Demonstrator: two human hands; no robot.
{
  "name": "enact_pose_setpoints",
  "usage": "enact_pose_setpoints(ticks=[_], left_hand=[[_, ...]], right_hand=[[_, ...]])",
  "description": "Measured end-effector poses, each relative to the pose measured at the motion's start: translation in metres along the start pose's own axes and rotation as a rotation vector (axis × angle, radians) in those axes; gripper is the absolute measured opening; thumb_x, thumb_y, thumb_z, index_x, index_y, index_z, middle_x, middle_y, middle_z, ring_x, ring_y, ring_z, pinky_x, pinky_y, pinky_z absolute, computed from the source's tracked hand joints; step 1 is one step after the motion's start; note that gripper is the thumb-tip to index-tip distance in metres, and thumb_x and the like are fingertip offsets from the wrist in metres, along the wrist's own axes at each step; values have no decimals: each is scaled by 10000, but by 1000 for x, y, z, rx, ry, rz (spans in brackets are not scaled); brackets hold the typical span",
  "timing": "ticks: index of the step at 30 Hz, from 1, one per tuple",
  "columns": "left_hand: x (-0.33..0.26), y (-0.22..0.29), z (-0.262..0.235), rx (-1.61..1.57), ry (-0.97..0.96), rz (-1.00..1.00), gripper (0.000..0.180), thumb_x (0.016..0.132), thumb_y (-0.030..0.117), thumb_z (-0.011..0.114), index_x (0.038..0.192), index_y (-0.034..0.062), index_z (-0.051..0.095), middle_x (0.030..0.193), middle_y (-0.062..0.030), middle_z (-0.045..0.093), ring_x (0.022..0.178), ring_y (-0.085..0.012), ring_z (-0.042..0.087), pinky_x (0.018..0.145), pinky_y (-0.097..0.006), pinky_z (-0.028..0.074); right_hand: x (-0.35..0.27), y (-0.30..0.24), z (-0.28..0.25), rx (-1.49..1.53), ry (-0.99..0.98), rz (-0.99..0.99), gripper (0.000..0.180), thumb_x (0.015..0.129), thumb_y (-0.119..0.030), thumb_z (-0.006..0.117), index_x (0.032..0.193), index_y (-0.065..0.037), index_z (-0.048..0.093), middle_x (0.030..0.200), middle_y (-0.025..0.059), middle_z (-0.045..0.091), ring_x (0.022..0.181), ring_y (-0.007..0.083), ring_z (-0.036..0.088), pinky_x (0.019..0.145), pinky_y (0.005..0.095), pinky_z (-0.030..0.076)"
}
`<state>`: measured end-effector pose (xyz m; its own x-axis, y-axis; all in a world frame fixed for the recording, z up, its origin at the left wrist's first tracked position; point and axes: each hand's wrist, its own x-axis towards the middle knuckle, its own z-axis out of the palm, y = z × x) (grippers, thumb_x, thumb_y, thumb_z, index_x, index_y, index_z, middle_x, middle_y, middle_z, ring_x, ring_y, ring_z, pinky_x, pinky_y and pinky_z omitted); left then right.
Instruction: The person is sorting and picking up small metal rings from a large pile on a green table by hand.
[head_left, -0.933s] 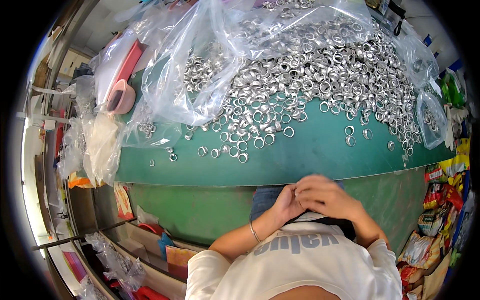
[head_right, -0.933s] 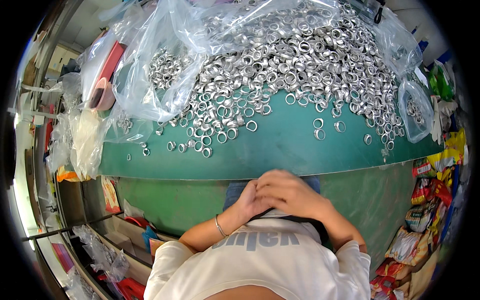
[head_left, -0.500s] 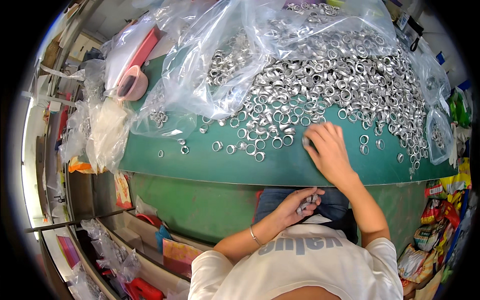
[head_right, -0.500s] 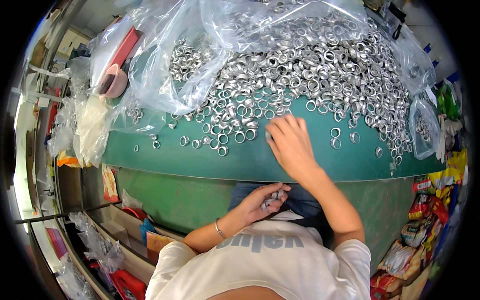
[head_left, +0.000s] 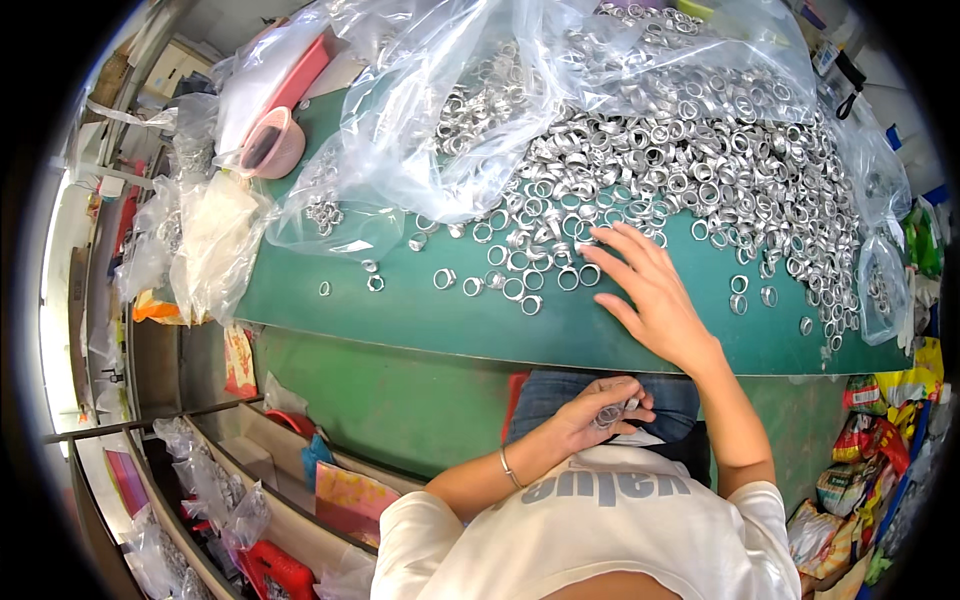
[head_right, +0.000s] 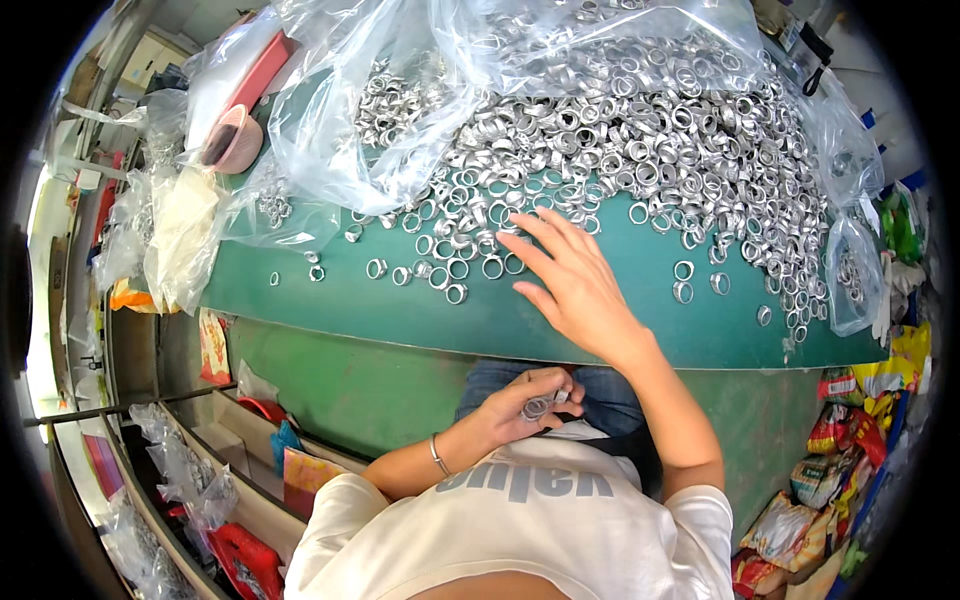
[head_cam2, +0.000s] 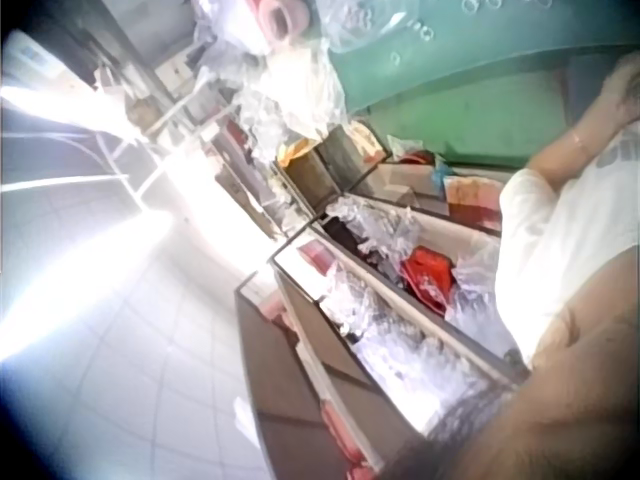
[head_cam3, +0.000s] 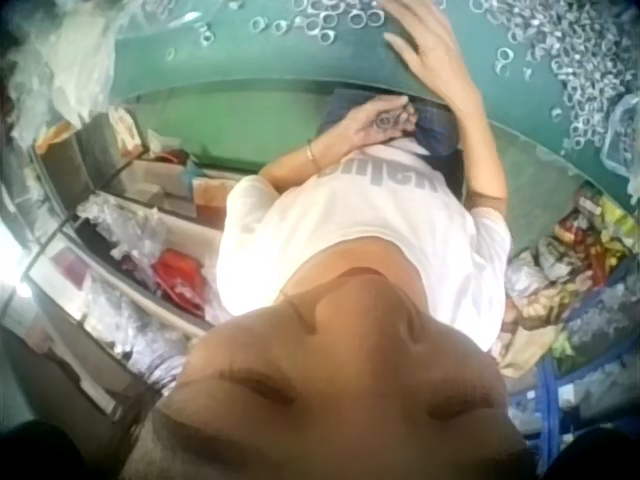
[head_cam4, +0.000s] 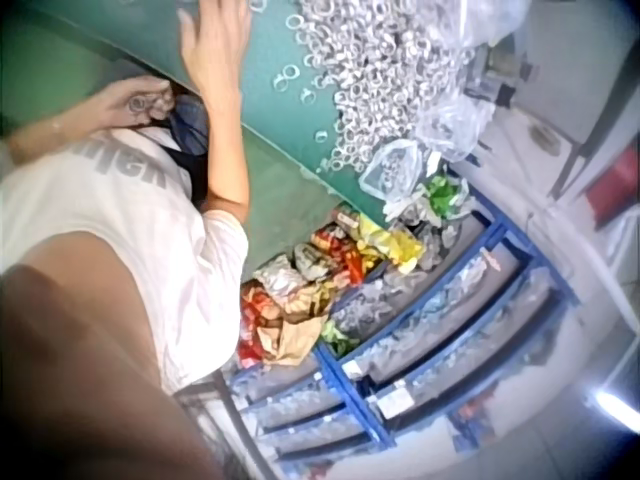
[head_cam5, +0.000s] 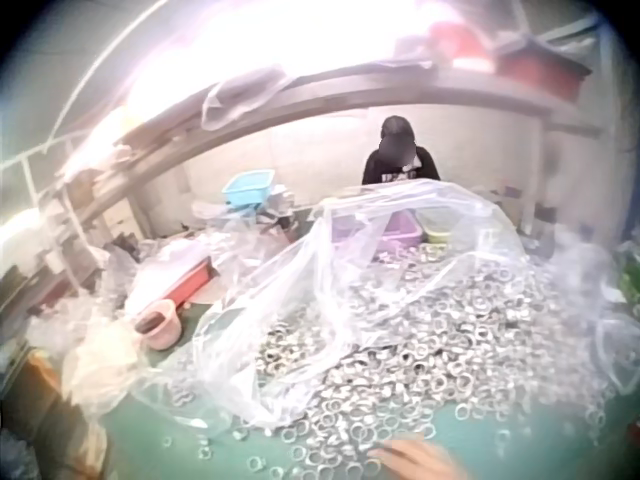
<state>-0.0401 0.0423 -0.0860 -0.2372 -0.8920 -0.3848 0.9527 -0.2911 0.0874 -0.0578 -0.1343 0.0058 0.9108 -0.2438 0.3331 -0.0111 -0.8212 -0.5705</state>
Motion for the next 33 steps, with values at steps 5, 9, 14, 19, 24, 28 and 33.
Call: enact_pose_setpoints(ticks=[5,9,14,19,24,28,33], left_hand=[[-11,4,13,152,140,51,163,886,145,675,1024,63,649,1111,-94,622,913,-178,648,643,-245,552],[-11,2,-2,172,147,-7,176,870,165,698,1009,69,651,1086,-84,621,906,-163,645,589,-226,527],[-6,2,0,77,-1,-14,203,912,271,644,975,78,650,1020,-66,627,854,-141,632,499,-194,437],[-4,8,17,114,114,-54,230,942,282,588,1020,77,656,1005,-56,619,791,-123,596,495,-192,404],[-10,3,11,132,110,-4,247,894,172,648,1118,68,645,980,-27,604,750,-111,545,478,-195,348],[-14,7,13,122,83,-1,311,873,163,680,1166,79,623,971,0,612,764,-89,588,449,-175,363],[-14,13,25,135,67,-2,319,867,128,672,1171,53,614,977,-24,594,751,-94,540,488,-174,384]], right_hand=[[-10,16,4,-300,-12,-2,361,789,-97,691,1138,-77,600,1265,114,522,1242,335,446,1013,466,349],[-22,32,-13,-255,120,94,357,781,-99,706,1119,-54,598,1160,106,556,1216,330,474,1015,474,348],[23,19,-8,-23,105,32,514,783,-153,723,1267,-92,563,1304,132,510,1276,355,420,1051,493,317],[47,15,33,-118,-171,-106,583,786,-290,734,1317,-156,536,1426,143,410,1366,373,308,1100,505,276],[18,-4,11,-36,-319,-55,517,772,-212,741,1252,-122,568,1437,152,396,1350,369,345,1094,488,297],[2,13,-16,32,-308,-13,353,801,-155,709,1133,-70,625,1305,139,521,1238,327,470,1024,435,384],[43,37,-16,67,69,32,308,828,-118,676,1120,-41,619,1184,140,584,1127,326,537,970,400,428]])
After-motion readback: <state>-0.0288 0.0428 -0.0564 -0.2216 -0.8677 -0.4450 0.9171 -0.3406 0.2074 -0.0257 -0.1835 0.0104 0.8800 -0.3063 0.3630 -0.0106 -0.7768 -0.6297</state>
